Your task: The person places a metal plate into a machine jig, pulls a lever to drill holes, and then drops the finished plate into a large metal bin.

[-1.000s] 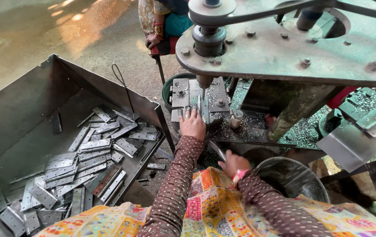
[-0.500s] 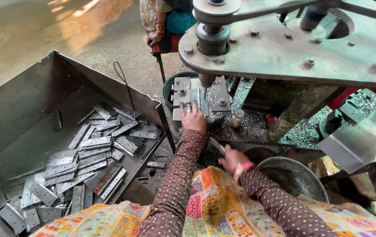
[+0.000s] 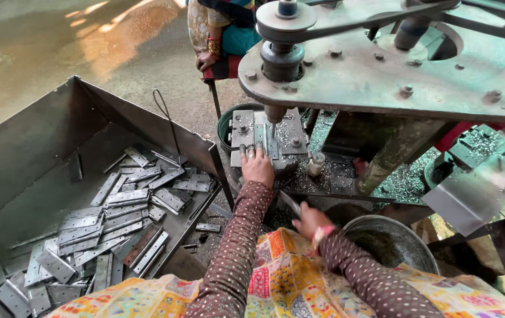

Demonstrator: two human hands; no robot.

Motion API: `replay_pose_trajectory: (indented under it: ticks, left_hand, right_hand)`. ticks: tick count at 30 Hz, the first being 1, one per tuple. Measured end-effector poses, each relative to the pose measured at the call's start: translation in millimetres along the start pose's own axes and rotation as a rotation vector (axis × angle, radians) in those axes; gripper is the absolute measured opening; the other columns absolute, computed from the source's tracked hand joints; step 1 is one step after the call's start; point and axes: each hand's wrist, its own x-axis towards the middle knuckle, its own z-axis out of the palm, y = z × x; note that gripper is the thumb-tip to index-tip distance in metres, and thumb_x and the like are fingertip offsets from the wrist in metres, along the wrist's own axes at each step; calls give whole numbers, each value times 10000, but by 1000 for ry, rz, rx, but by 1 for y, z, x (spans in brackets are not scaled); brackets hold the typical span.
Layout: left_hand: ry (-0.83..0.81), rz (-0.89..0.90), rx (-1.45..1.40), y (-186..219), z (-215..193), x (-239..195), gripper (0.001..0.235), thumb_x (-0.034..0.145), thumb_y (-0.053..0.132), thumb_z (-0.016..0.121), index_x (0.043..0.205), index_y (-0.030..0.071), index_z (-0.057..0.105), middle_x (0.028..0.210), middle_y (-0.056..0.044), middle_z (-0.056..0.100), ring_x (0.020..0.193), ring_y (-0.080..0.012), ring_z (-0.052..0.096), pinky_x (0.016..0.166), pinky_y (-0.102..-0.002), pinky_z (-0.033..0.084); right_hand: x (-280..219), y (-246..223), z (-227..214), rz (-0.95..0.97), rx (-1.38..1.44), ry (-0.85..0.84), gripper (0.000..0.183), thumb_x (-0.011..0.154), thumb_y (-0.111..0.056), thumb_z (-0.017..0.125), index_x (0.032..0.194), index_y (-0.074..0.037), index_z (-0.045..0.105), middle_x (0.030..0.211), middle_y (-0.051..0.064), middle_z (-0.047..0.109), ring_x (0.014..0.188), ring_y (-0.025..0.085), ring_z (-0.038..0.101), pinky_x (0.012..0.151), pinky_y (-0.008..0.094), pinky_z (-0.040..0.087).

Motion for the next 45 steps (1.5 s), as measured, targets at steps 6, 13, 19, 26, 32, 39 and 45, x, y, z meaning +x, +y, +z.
replay_pose_trajectory:
  ticks: [6, 13, 19, 26, 32, 39, 45]
  left_hand:
    - [-76, -17, -91, -3, 4, -18, 327, 1079, 179, 429, 1300, 45, 630, 1469, -107, 536, 1397, -273, 462, 1225, -499, 218]
    - [-42, 10, -70, 0, -10, 2, 319, 955, 186, 471, 1195, 73, 647, 1478, -67, 459, 1400, -247, 382, 1193, -540, 137]
    - [-25, -5, -93, 0, -7, 16, 305, 1014, 176, 427, 1130, 85, 694, 1490, -78, 494, 1417, -258, 391, 1225, -524, 122]
    - [27, -7, -94, -3, -12, 8, 353, 985, 192, 402, 1200, 81, 659, 1463, -65, 489, 1407, -255, 371, 1204, -549, 93]
    - [-136, -58, -104, -8, -14, 41, 329, 1000, 183, 408, 1161, 99, 683, 1515, -75, 450, 1410, -251, 387, 1205, -522, 150]
    - [134, 37, -170, -24, 12, 25, 301, 921, 167, 522, 1179, 92, 659, 1412, -81, 556, 1247, -199, 543, 1158, -565, 296]
    - [682, -578, -442, -121, 36, -54, 284, 992, 287, 625, 1222, 123, 598, 1261, -83, 597, 1210, -262, 556, 1049, -460, 414]
  right_hand:
    - [-7, 0, 14, -34, -64, 61, 501, 821, -359, 742, 1109, -23, 507, 909, 227, 714, 897, 417, 684, 777, 509, 551]
    - [30, -20, -36, 25, -107, -44, 524, 845, -427, 758, 1104, -24, 546, 939, 204, 706, 905, 378, 697, 814, 471, 558]
    - [-7, 2, 12, -23, -47, 35, 456, 862, -330, 723, 1114, -35, 484, 875, 228, 711, 866, 422, 687, 770, 516, 553]
    - [18, -18, -36, -5, -98, -43, 551, 788, -378, 799, 1074, -27, 486, 906, 227, 693, 895, 415, 682, 804, 501, 549]
    - [6, -2, -7, -57, -7, 2, 497, 833, -364, 729, 1102, -19, 493, 881, 238, 694, 851, 422, 695, 757, 510, 570]
    - [0, 17, 15, -41, -75, -23, 577, 818, -423, 771, 1103, -22, 469, 859, 261, 685, 866, 459, 666, 751, 565, 523]
    - [18, -24, -76, -93, -108, 213, 500, 867, -466, 648, 1214, -110, 593, 1000, 135, 717, 909, 367, 697, 778, 490, 547]
